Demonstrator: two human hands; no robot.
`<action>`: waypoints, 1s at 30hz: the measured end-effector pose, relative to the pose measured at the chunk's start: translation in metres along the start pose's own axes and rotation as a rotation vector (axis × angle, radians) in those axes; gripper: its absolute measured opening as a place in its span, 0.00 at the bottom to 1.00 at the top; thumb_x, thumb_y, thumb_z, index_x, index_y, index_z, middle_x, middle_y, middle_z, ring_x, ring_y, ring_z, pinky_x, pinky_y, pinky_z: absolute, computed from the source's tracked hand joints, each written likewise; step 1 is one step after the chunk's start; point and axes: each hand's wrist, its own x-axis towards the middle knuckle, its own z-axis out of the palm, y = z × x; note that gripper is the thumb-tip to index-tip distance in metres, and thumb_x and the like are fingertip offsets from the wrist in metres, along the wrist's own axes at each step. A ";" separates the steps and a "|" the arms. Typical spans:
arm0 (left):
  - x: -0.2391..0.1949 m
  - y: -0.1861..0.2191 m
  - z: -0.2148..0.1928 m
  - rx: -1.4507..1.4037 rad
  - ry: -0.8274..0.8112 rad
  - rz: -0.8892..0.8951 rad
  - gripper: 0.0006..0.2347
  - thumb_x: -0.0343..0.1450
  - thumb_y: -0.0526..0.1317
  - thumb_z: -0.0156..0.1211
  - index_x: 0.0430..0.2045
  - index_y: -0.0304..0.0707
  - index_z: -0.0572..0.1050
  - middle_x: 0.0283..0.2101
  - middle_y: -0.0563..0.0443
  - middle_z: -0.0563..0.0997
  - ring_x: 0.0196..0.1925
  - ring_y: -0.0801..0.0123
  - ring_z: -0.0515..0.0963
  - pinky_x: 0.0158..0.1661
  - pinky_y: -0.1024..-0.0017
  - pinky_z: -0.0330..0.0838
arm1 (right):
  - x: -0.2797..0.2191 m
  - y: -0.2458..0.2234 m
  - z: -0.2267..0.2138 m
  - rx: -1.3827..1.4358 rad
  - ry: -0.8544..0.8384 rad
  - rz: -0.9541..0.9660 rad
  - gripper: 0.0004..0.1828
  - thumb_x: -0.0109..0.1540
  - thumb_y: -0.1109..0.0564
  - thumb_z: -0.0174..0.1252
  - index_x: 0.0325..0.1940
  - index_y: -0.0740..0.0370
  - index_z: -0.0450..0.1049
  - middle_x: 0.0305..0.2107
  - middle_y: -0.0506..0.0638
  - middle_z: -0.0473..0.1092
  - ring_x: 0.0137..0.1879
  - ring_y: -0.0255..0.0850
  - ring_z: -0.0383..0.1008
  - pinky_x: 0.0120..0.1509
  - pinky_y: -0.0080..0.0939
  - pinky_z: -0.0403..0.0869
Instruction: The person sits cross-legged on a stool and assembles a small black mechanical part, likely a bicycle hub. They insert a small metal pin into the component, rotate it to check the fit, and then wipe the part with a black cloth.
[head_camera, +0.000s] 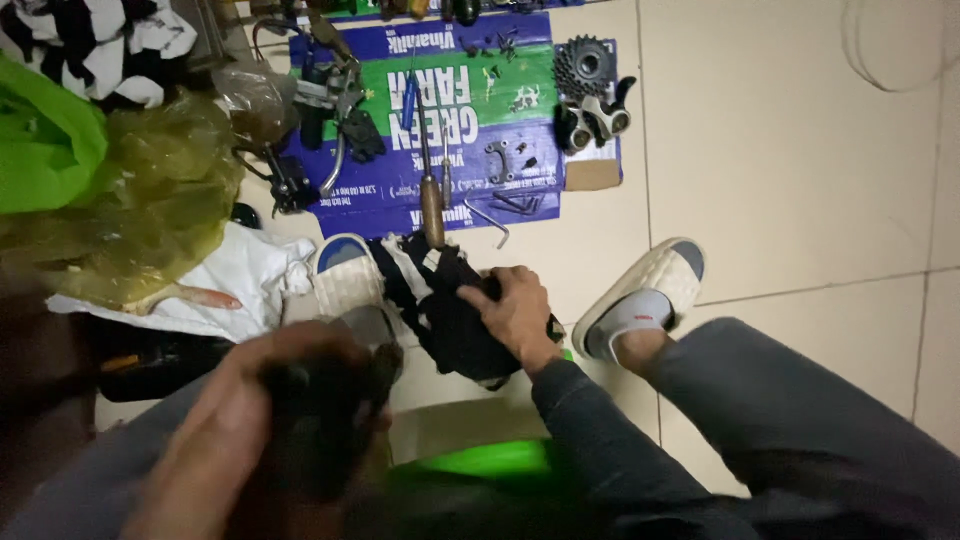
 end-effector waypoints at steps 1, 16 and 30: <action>-0.008 0.005 0.010 -0.086 0.029 -0.027 0.24 0.66 0.41 0.41 0.48 0.18 0.75 0.48 0.20 0.84 0.40 0.27 0.80 0.36 0.45 0.68 | -0.007 0.005 0.007 -0.133 -0.094 -0.011 0.29 0.56 0.30 0.63 0.43 0.57 0.79 0.35 0.58 0.74 0.44 0.57 0.73 0.44 0.57 0.71; -0.008 -0.012 0.002 -0.279 -0.350 0.288 0.19 0.72 0.43 0.50 0.51 0.26 0.74 0.45 0.40 0.75 0.34 0.62 0.75 0.29 0.74 0.72 | -0.030 0.007 0.003 -0.022 -0.317 0.084 0.11 0.60 0.47 0.56 0.31 0.55 0.70 0.32 0.54 0.73 0.43 0.54 0.72 0.48 0.53 0.67; 0.007 -0.020 0.000 -0.517 -0.472 0.243 0.13 0.71 0.37 0.57 0.47 0.29 0.76 0.47 0.37 0.80 0.44 0.56 0.78 0.35 0.62 0.76 | -0.033 -0.111 -0.131 0.992 -0.154 0.381 0.09 0.65 0.61 0.58 0.30 0.59 0.71 0.20 0.50 0.65 0.20 0.39 0.63 0.21 0.33 0.67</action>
